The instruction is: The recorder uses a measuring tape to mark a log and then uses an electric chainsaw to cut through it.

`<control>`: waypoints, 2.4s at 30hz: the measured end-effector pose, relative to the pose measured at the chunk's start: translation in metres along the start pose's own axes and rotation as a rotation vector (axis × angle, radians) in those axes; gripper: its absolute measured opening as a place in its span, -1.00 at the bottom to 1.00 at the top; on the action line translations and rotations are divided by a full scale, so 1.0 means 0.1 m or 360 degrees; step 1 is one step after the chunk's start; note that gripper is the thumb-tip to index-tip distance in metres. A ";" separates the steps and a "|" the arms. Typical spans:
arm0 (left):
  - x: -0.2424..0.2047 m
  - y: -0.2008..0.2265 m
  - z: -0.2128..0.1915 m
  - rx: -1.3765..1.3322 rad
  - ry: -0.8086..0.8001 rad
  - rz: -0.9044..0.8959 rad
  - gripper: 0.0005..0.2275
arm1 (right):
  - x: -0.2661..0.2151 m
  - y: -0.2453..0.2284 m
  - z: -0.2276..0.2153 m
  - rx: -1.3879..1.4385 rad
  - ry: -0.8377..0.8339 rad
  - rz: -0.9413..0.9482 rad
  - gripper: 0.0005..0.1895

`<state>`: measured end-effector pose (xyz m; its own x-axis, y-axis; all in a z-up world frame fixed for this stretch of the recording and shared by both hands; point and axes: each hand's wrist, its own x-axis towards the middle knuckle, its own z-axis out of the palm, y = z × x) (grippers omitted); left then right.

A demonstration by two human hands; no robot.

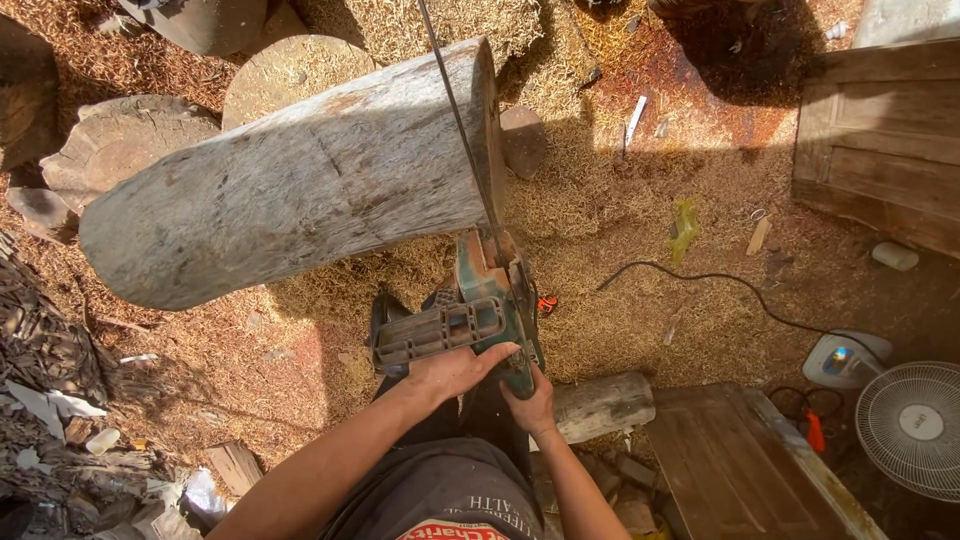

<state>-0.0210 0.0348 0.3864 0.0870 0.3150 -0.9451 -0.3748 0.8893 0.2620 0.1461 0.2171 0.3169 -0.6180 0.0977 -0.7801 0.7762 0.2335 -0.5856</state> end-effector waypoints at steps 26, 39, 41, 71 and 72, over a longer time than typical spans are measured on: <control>-0.28 0.17 -0.24 0.0161 0.0261 -0.0283 -0.04 | -0.09 -0.25 -0.06 -0.0039 -0.0047 -0.0023 -0.67; -0.36 0.12 -0.34 0.0222 0.0389 -0.0321 0.03 | -0.23 -0.45 -0.03 -0.0058 0.0032 0.0024 -0.66; -0.37 0.14 -0.35 0.0186 0.0385 -0.0295 0.02 | -0.21 -0.43 -0.04 -0.0086 0.0020 0.0043 -0.65; -0.44 0.23 -0.38 0.0144 0.0597 -0.0095 -0.10 | -0.26 -0.42 -0.06 -0.0059 0.0056 0.0056 -0.66; -0.42 0.23 -0.38 0.0145 0.0602 -0.0089 -0.10 | -0.26 -0.46 -0.08 -0.0060 0.0060 0.0050 -0.66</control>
<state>-0.0685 0.0291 0.4246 -0.2475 0.1359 -0.9593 -0.2941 0.9329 0.2080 0.1256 0.2115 0.3664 -0.5980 0.1420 -0.7888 0.7906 0.2661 -0.5515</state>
